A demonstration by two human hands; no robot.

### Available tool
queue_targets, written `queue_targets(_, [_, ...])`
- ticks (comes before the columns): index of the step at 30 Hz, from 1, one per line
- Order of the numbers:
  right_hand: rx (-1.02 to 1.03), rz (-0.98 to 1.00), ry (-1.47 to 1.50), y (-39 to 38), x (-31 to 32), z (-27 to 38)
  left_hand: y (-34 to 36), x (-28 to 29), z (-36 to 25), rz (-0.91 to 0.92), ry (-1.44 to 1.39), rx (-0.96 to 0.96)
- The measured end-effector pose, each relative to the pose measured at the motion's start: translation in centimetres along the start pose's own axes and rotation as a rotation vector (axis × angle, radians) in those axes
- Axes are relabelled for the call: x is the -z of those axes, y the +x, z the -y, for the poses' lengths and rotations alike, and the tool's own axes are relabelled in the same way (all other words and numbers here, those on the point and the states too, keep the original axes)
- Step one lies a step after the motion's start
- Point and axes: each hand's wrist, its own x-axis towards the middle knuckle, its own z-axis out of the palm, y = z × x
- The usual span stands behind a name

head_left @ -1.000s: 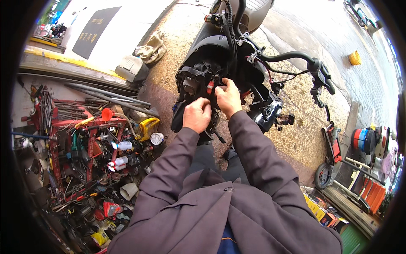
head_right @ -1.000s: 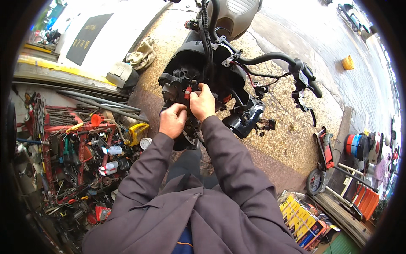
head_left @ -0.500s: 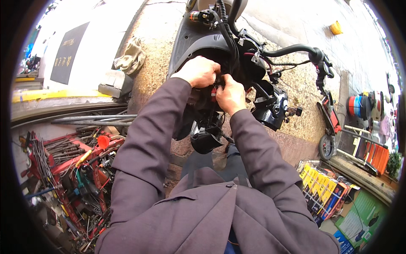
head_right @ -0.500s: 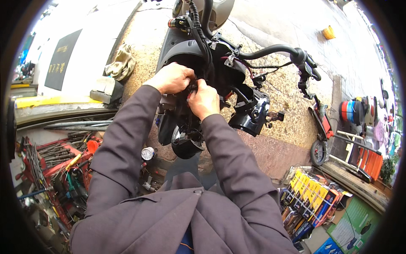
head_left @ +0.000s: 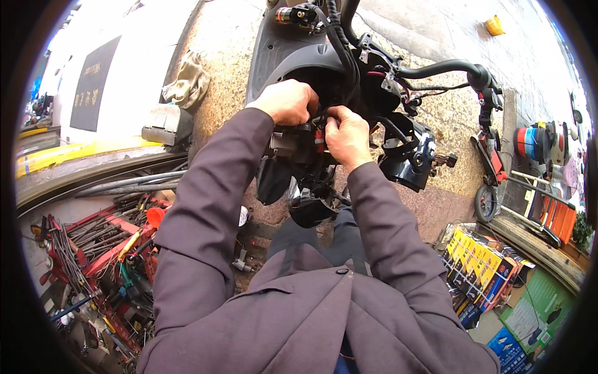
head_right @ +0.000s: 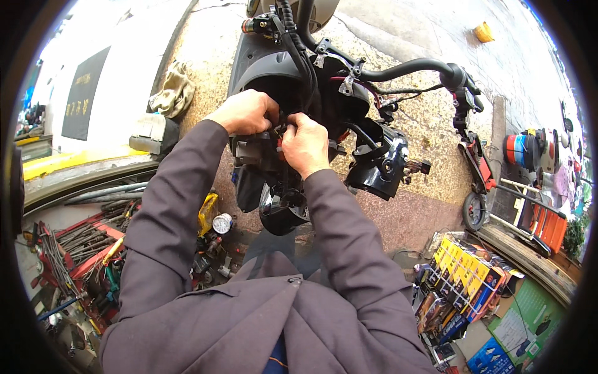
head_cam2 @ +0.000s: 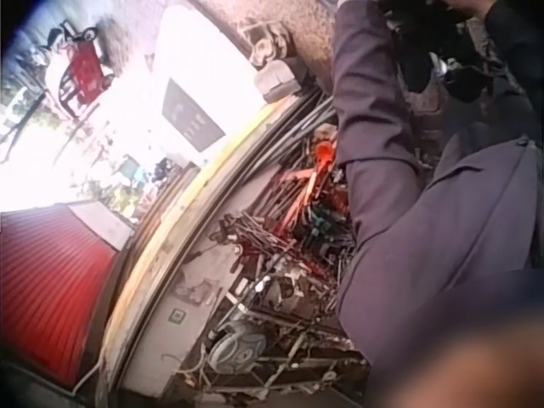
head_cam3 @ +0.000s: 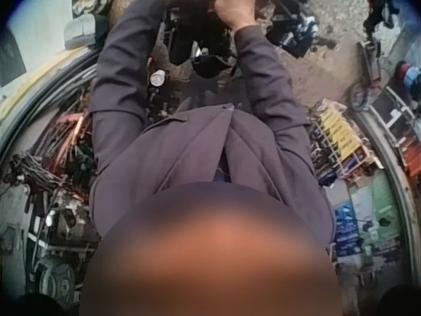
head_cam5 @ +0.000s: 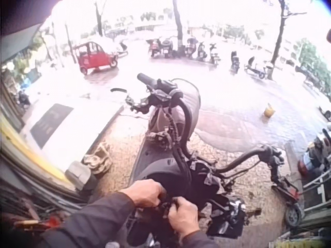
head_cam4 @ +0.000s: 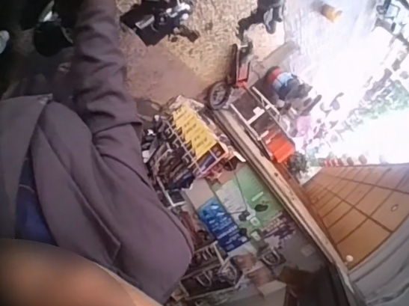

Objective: The person removes the front fairing of a scooter, disconnects the headlight wiring, and uses a cordless drill to remove the headlight assembly. They then strip the ends of the wires with pliers and prepare them for reconnection.

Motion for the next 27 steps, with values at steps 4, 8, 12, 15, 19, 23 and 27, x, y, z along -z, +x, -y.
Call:
queue_targets(4, [-0.001, 0.031, -0.052, 0.3, 0.0, 0.0, 0.3, -0.2, 0.4, -0.001, -0.057, -0.070])
queue_targets(8, [-0.090, -0.011, 0.060, 0.4, -0.5, 0.0, 0.4, -0.3, 0.3, 0.032, -0.106, -0.084])
queue_targets(12, [-0.175, -0.015, 0.158, 0.4, -0.6, 0.2, 0.9, -0.6, -0.1, 0.081, -0.123, -0.066])
queue_targets(15, [-0.234, -0.029, 0.274, 0.1, -0.5, 0.5, 1.4, -0.8, 0.2, 0.097, -0.174, -0.102])
queue_targets(19, [-0.448, -0.028, 0.614, -0.6, -0.5, 1.0, 1.7, -1.3, 1.1, 0.111, -0.259, -0.163])
queue_targets(23, [-0.720, 0.007, 0.897, -1.0, 0.2, 1.1, 2.2, -1.4, 1.2, 0.150, -0.241, -0.219])
queue_targets(27, [-0.808, 0.032, 1.018, -0.9, 0.7, 1.3, 2.1, -1.3, 0.8, 0.144, -0.198, -0.239])
